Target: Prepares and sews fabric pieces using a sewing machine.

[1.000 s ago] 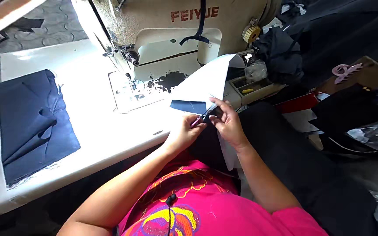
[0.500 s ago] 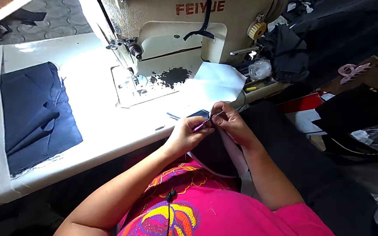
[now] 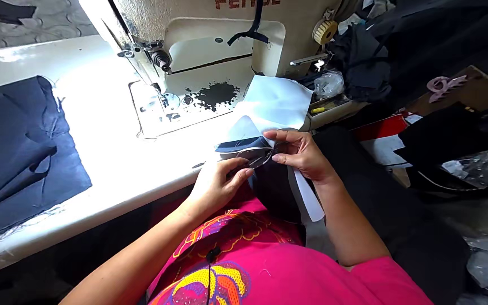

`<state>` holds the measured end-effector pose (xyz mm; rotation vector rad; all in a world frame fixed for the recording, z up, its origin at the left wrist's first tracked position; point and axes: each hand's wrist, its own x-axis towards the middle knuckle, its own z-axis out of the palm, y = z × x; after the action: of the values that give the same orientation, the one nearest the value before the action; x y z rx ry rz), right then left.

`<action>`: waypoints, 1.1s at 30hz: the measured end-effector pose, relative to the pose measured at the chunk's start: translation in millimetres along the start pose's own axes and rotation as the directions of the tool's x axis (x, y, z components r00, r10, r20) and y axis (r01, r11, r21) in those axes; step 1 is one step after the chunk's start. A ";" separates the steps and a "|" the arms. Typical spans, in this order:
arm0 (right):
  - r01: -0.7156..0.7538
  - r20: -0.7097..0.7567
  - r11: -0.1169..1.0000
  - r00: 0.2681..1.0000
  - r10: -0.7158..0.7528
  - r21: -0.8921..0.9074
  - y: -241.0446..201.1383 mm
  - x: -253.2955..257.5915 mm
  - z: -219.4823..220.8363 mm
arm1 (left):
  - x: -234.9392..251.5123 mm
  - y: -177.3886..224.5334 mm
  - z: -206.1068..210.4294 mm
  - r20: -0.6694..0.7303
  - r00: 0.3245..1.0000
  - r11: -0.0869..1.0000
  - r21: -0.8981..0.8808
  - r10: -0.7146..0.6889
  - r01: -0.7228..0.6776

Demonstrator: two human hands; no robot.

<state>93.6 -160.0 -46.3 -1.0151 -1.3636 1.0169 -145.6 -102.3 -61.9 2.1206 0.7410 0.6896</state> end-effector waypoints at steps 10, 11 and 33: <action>0.011 0.079 1.000 0.997 -0.010 -0.012 2.4 -4.5 7.9 | 15.8 5.6 9.7 -0.024 1.000 0.998 -0.063 -0.002 0.000; 0.009 0.081 1.000 0.997 -0.009 -0.005 4.1 -4.1 7.9 | 16.7 5.4 11.0 -0.034 0.999 0.998 -0.061 0.001 -0.003; -0.082 -0.541 0.695 0.695 -0.474 -0.714 -58.9 -102.8 -114.5 | 188.9 27.4 14.2 0.176 0.923 0.861 0.333 0.343 -0.384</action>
<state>209.9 -271.9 -13.1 -1.5470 -1.1514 -0.1803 0.8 7.2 -5.1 2.6590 0.4275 0.6593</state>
